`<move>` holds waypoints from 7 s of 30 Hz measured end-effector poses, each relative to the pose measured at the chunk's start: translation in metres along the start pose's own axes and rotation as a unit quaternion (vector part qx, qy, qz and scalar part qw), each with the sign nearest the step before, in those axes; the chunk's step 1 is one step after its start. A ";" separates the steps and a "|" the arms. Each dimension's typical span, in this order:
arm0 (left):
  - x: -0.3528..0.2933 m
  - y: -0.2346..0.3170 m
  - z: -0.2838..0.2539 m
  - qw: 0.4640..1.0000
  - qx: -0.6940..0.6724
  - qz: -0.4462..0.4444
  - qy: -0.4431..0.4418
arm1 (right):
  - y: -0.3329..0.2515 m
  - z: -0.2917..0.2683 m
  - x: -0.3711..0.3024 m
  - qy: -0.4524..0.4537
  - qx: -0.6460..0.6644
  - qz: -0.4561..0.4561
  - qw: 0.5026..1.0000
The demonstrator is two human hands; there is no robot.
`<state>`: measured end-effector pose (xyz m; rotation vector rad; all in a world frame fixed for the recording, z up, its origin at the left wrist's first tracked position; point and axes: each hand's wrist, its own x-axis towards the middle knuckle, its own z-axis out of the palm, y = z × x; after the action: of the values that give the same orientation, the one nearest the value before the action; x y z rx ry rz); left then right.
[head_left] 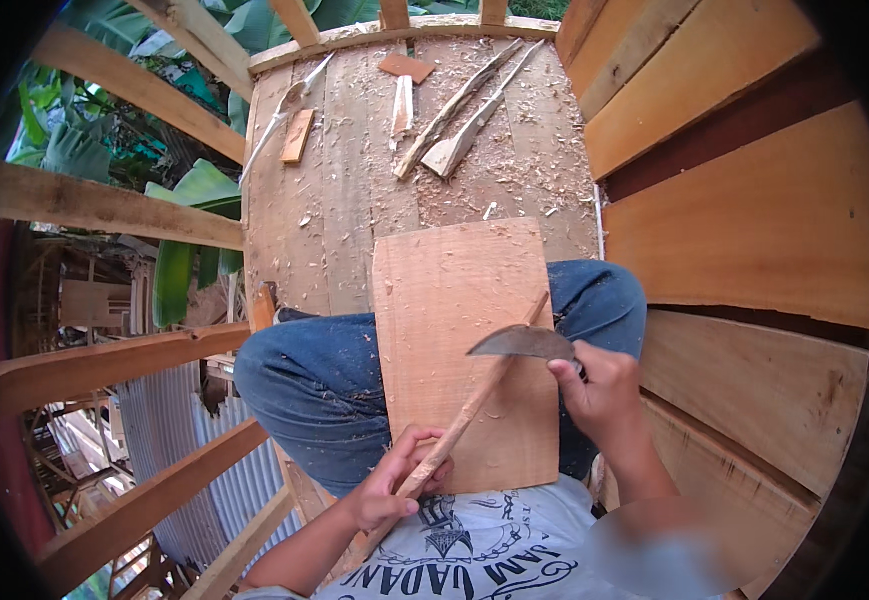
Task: The person sits cross-legged and uses a curved knife to shave and shape a rectangular piece of wood resting on their lap. They repeatedly scrape the surface to remove thin layers of wood, refining the shape of the block.
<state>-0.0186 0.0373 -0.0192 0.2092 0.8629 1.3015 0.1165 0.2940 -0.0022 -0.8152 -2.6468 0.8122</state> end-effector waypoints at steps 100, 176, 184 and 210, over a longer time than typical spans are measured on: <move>-0.036 -0.010 -0.037 0.864 0.397 0.159 0.267 | -0.053 0.046 0.024 -0.176 -0.046 -0.128 0.975; -0.031 -0.029 -0.023 0.868 0.371 0.188 0.271 | -0.028 0.043 0.013 -0.064 0.036 -0.002 0.997; -0.028 -0.030 -0.028 0.866 0.365 0.201 0.277 | -0.031 0.035 0.016 -0.103 0.042 0.019 0.994; -0.037 -0.036 -0.038 0.890 0.354 0.170 0.230 | -0.049 0.035 0.007 -0.195 0.021 -0.145 0.970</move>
<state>-0.0169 -0.0193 -0.0498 0.6692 1.7634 1.3254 0.0759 0.2499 -0.0016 -0.2597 -2.9734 1.0282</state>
